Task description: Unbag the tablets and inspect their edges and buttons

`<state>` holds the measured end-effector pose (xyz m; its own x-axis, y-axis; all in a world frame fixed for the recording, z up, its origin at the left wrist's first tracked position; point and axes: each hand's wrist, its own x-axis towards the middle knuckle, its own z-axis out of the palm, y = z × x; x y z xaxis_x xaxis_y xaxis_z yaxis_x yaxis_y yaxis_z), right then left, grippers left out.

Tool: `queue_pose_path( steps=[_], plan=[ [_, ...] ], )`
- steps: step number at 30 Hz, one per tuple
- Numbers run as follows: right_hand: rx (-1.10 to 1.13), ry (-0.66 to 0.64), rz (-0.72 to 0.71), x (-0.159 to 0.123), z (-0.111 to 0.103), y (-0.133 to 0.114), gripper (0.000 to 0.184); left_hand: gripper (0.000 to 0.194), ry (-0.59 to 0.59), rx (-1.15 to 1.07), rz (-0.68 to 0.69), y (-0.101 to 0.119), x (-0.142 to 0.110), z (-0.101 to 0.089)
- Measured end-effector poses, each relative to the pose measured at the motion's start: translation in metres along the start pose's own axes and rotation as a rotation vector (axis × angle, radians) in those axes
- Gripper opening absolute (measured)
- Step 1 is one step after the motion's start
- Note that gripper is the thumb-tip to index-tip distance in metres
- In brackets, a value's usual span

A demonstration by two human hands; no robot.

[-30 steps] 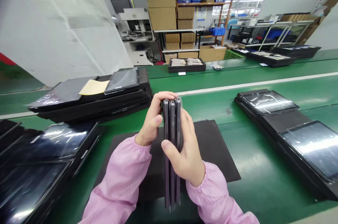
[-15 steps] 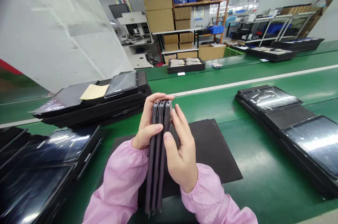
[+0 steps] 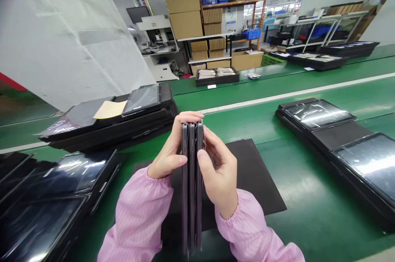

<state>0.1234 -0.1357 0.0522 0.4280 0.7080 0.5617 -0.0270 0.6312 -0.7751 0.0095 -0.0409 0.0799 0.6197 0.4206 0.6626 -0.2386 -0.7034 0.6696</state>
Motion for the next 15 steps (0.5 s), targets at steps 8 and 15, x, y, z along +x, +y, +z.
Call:
queue_pose_path(
  steps=[8,15],
  plan=[
    [-0.049,-0.002,0.007,0.0004,-0.0009,0.0007,0.036,0.063,-0.022,-0.034,-0.016,-0.0011,-0.0009,-0.0015],
    [-0.054,-0.071,-0.009,-0.0003,-0.0041,0.0040,0.046,0.061,0.039,-0.077,-0.053,-0.0047,-0.0011,0.0026]
  ],
)
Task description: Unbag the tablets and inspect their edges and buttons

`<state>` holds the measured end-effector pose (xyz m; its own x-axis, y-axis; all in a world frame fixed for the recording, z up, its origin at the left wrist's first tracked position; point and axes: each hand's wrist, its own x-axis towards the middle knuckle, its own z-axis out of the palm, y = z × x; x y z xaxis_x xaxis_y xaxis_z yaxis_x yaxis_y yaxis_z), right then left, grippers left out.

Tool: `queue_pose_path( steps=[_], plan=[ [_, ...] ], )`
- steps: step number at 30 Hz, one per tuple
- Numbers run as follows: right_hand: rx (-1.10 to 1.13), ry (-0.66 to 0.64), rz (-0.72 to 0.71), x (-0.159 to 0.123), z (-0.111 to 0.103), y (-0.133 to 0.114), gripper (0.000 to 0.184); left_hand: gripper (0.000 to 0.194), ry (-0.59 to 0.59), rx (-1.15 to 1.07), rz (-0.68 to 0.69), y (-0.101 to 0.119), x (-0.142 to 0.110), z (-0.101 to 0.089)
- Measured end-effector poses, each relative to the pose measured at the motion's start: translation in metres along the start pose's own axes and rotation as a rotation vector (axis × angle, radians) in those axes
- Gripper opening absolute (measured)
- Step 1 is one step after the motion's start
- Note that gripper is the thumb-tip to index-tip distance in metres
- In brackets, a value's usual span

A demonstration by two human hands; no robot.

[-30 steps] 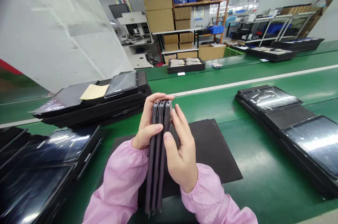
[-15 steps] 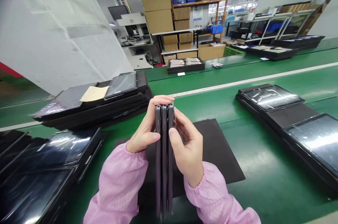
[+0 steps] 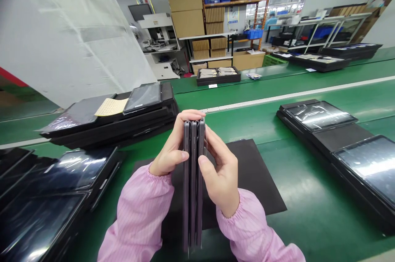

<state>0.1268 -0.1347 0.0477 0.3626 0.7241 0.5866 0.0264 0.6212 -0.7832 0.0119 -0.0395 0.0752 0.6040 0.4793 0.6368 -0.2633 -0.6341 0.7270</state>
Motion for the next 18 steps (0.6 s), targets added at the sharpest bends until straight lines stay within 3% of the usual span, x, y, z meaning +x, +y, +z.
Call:
queue_pose_path(
  steps=[6,13,18],
  plan=[
    [-0.020,-0.032,-0.004,-0.0014,-0.0013,0.0005,0.047,0.060,-0.013,0.009,-0.005,0.0053,0.0000,-0.0020],
    [-0.065,-0.053,0.008,-0.0016,-0.0023,0.0015,0.048,0.046,0.014,0.086,0.028,0.0062,0.0001,-0.0021],
    [-0.085,-0.086,-0.007,-0.0032,-0.0040,0.0041,0.052,0.048,-0.001,0.084,0.031,0.0078,-0.0011,-0.0045]
  ],
)
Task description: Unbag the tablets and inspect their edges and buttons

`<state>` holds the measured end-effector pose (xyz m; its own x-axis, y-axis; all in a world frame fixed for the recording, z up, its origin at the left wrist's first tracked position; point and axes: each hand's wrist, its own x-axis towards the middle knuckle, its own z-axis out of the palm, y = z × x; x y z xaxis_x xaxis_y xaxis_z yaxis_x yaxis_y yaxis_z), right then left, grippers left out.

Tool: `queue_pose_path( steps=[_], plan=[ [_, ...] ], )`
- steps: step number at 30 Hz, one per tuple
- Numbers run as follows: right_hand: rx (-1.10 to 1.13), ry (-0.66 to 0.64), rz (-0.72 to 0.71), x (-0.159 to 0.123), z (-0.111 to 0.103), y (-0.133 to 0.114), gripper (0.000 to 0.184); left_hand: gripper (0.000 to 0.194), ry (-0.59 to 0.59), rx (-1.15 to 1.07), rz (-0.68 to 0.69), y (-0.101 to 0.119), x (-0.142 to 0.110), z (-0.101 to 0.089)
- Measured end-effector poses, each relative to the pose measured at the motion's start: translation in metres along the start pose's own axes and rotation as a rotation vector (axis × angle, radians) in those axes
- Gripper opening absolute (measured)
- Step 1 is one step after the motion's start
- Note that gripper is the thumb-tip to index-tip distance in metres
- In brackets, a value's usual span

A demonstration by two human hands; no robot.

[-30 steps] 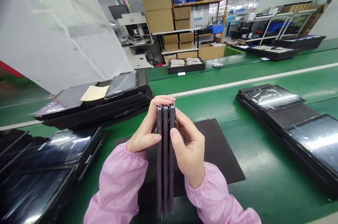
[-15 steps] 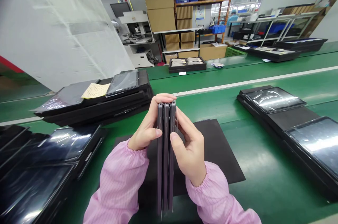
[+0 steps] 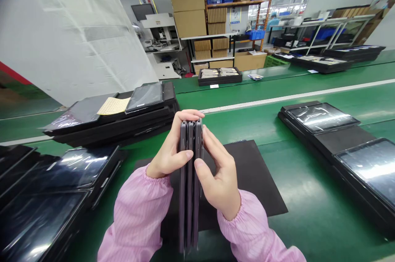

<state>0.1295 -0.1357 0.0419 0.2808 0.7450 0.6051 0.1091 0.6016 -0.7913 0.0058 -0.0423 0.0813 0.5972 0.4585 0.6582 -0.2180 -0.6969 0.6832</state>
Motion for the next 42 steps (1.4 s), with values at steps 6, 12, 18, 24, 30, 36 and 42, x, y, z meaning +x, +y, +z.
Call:
queue_pose_path(
  steps=[6,12,18,24,30,36,42],
  plan=[
    [0.083,-0.019,-0.011,0.000,0.000,0.001,0.053,0.066,-0.104,0.061,0.011,0.002,0.000,-0.008],
    [0.095,-0.014,0.018,0.000,-0.001,0.001,0.054,0.068,-0.103,0.072,0.023,0.001,-0.001,-0.009],
    [0.175,0.062,0.028,0.002,0.001,-0.004,0.046,0.063,-0.102,0.073,0.000,0.005,-0.001,-0.006],
    [0.116,0.293,0.062,0.008,-0.003,-0.014,0.014,0.055,-0.127,-0.009,-0.086,0.011,0.001,0.009],
    [0.092,0.305,0.069,0.010,-0.007,-0.024,0.013,0.055,-0.123,0.023,-0.125,0.011,0.002,0.016],
    [0.141,0.254,0.092,0.007,-0.007,-0.021,0.017,0.048,-0.069,0.010,-0.080,0.007,0.000,0.014],
    [0.145,0.242,0.072,0.005,-0.007,-0.021,0.024,0.041,-0.044,0.017,-0.028,0.007,0.001,0.016]
  ],
)
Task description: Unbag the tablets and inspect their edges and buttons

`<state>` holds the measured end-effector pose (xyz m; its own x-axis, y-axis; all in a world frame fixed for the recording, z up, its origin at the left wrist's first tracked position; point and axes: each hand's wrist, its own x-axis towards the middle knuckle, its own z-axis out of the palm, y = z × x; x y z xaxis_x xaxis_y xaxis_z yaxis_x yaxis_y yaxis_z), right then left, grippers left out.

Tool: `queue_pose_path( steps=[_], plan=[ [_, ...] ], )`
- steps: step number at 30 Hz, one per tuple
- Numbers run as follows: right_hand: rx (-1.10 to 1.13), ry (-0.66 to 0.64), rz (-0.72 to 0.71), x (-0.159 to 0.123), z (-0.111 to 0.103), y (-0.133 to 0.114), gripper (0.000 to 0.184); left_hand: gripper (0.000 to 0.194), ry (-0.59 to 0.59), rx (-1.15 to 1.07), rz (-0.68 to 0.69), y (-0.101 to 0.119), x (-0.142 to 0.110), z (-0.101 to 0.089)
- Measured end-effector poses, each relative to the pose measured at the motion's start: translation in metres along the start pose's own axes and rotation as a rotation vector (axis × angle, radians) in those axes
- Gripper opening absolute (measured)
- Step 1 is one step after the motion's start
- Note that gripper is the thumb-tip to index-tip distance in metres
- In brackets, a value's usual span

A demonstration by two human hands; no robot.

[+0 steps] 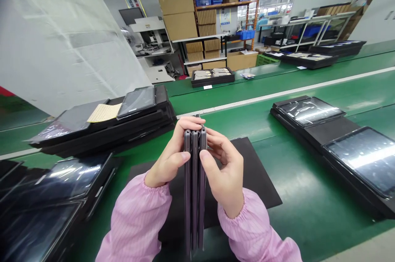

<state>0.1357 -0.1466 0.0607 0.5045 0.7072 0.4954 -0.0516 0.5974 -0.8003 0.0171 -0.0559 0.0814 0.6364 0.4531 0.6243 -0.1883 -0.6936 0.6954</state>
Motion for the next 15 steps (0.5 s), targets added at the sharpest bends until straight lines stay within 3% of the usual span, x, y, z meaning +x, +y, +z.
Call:
queue_pose_path(
  steps=[5,10,15],
  plan=[
    [0.014,-0.014,0.015,0.0006,0.0015,-0.0005,0.028,0.043,0.046,-0.008,-0.012,0.0021,-0.0001,0.0018],
    [0.017,-0.047,-0.009,-0.0014,0.0005,0.0011,0.032,0.027,0.103,0.029,-0.002,0.0043,-0.0007,0.0044],
    [-0.004,-0.072,-0.041,-0.0032,0.0004,0.0029,0.038,0.030,0.138,0.012,0.004,0.0053,-0.0013,0.0066]
  ],
)
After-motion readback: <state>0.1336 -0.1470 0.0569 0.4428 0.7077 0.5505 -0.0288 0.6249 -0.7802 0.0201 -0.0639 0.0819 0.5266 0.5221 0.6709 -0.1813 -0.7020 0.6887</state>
